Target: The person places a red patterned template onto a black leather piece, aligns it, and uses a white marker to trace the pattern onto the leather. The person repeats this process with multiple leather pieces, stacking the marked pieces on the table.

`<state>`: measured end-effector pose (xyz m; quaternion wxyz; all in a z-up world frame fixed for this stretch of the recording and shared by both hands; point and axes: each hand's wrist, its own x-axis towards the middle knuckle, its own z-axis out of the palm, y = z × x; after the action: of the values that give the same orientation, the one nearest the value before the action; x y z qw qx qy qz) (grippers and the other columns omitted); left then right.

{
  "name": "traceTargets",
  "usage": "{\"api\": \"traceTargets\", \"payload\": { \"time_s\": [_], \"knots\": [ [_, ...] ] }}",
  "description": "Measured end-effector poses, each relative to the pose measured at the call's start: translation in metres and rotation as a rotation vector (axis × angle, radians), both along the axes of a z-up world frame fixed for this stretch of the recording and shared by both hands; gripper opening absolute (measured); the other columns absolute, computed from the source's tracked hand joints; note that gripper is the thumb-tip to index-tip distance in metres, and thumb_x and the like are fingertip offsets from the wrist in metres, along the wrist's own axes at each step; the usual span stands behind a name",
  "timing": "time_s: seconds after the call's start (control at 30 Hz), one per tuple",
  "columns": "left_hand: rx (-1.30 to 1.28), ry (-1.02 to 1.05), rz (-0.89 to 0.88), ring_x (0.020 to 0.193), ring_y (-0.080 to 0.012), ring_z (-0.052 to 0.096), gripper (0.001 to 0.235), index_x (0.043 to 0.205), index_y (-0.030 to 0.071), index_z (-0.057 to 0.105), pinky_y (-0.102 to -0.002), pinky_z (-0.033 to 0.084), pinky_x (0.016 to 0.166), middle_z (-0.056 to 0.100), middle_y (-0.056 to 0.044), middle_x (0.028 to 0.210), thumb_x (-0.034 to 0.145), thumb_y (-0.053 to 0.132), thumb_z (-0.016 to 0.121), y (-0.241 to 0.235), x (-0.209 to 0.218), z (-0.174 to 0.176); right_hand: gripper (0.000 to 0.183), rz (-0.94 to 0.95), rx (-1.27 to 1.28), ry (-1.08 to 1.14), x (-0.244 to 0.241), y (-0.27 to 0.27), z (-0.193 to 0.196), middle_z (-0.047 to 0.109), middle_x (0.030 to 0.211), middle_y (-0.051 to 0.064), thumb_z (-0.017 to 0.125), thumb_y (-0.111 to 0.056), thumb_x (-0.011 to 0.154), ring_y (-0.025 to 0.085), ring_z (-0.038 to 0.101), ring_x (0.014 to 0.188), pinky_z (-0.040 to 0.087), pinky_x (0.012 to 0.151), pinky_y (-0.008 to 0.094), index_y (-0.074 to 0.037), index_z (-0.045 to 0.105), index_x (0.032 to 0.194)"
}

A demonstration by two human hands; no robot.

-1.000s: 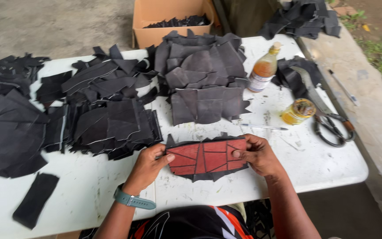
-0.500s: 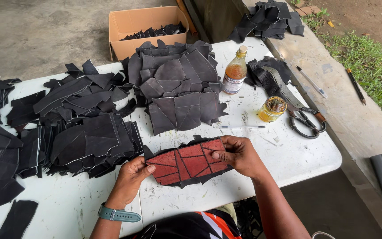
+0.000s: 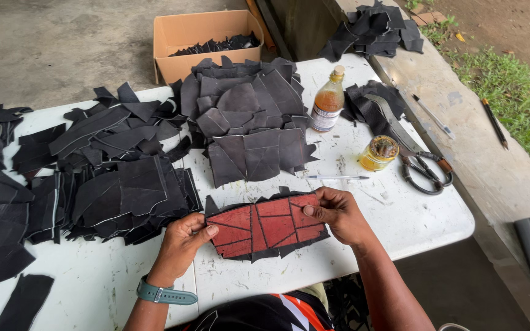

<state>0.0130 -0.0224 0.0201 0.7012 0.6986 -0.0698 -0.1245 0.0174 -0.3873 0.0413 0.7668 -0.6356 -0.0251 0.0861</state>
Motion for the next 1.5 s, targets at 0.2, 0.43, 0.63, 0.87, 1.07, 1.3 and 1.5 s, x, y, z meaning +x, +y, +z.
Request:
{"api": "traceTargets", "payload": {
  "time_s": [0.2,0.43,0.63,0.87,1.07,1.3,1.5],
  "knots": [
    [0.088,0.014,0.006,0.079,-0.008,0.069,0.021,0.098,-0.001,0.074,-0.025,0.057,0.069,0.078,-0.005,0.088,0.088,0.017,0.074,-0.009,-0.001,0.036,0.014,0.009,0.17,0.152,0.01,-0.009,-0.022,0.074,0.094,0.008,0.075,-0.003,0.088,0.015,0.07,0.083,0.058,0.076,0.031,0.0,0.069,0.1],
    [0.242,-0.011,-0.012,0.071,-0.008,0.066,0.023,0.094,-0.002,0.072,-0.026,0.057,0.059,0.075,-0.006,0.08,0.09,0.02,0.074,-0.019,0.0,0.059,0.015,0.034,0.22,0.238,0.021,-0.016,-0.04,0.073,0.096,0.005,0.073,-0.005,0.091,0.013,0.069,0.084,0.058,0.077,0.031,-0.002,0.067,0.104],
    [0.279,-0.092,-0.01,0.068,-0.0058,0.064,0.019,0.089,-0.002,0.07,-0.024,0.054,0.061,0.074,-0.004,0.075,0.09,0.017,0.073,-0.019,-0.004,0.059,0.017,0.051,0.223,0.215,0.018,-0.016,-0.04,0.074,0.098,0.006,0.071,-0.006,0.09,0.015,0.07,0.085,0.058,0.078,0.032,-0.003,0.067,0.106],
    [0.363,-0.203,0.02,0.061,-0.0069,0.042,0.028,0.082,-0.004,0.06,-0.027,0.041,0.053,0.052,-0.004,0.065,0.093,0.017,0.075,-0.011,-0.009,0.054,0.017,0.094,0.128,0.008,0.006,-0.014,-0.029,0.078,0.099,0.011,0.071,-0.004,0.089,0.015,0.072,0.089,0.058,0.082,0.031,-0.001,0.067,0.105],
    [0.341,-0.235,0.023,0.062,-0.0049,0.05,0.023,0.088,-0.003,0.066,-0.026,0.043,0.054,0.064,-0.003,0.067,0.091,0.018,0.075,-0.008,-0.01,0.054,0.01,0.025,-0.096,-0.09,-0.003,-0.021,-0.019,0.077,0.09,0.014,0.074,-0.004,0.093,0.015,0.068,0.079,0.056,0.072,0.03,0.001,0.07,0.1],
    [0.12,-0.09,-0.022,0.079,-0.0069,0.068,0.019,0.097,-0.002,0.072,-0.024,0.056,0.07,0.078,-0.006,0.085,0.091,0.017,0.073,-0.008,-0.007,0.049,0.021,0.039,0.104,0.047,-0.005,-0.012,-0.001,0.078,0.098,0.01,0.072,-0.005,0.088,0.014,0.071,0.086,0.057,0.081,0.03,0.001,0.068,0.107],
    [0.104,-0.062,-0.021,0.083,-0.0086,0.072,0.018,0.098,-0.001,0.073,-0.023,0.058,0.076,0.08,-0.006,0.09,0.089,0.016,0.075,-0.006,-0.003,0.035,0.023,0.026,0.099,0.052,-0.003,-0.009,0.001,0.076,0.098,0.01,0.075,-0.005,0.088,0.016,0.071,0.086,0.057,0.081,0.031,0.003,0.069,0.109]
  ]
}}
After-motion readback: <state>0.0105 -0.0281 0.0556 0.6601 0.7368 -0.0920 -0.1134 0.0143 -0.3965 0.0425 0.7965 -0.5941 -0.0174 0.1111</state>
